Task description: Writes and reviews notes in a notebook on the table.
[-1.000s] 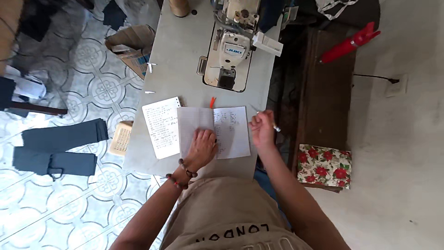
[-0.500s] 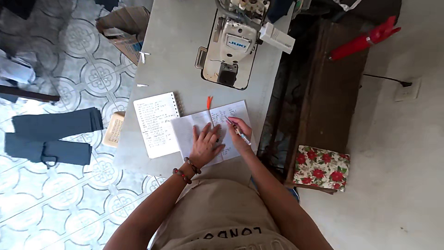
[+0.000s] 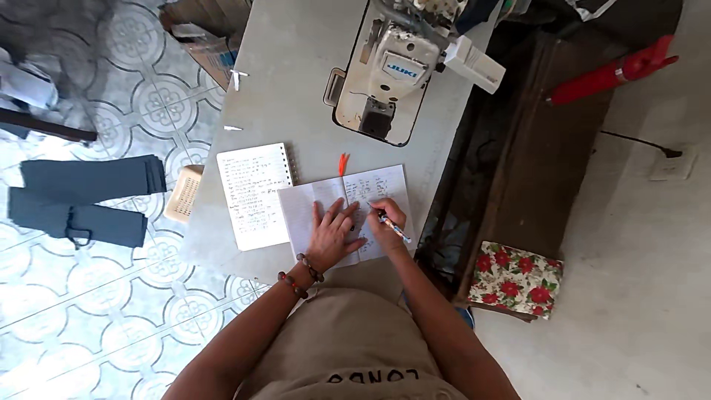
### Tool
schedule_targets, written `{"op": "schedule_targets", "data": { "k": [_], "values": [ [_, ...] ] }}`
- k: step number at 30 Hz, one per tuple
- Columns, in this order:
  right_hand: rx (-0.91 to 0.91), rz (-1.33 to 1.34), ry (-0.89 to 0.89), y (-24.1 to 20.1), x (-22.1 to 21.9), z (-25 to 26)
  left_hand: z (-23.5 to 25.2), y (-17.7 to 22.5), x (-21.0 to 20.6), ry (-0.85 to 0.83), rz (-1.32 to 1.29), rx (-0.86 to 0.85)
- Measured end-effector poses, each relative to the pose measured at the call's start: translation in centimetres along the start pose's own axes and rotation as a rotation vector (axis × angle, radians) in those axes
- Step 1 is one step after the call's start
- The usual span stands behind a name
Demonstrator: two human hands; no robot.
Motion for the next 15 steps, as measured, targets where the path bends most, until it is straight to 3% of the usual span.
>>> {"op": "schedule_targets", "data": {
  "k": [15],
  "values": [
    [0.0, -0.081, -0.012, -0.32, -0.3, 0.01, 0.12, 0.09, 0.17, -0.006, -0.007, 0.003]
  ]
}}
Point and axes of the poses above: each hand's wrist, its own z-axis towards the middle knuckle, its own x-axis out of the back of the hand, y = z × x, the point moved 10 cm from there along z, towards the middle knuckle, and after that the axes turned 9 degrees about -x, right-handed, at the moved point
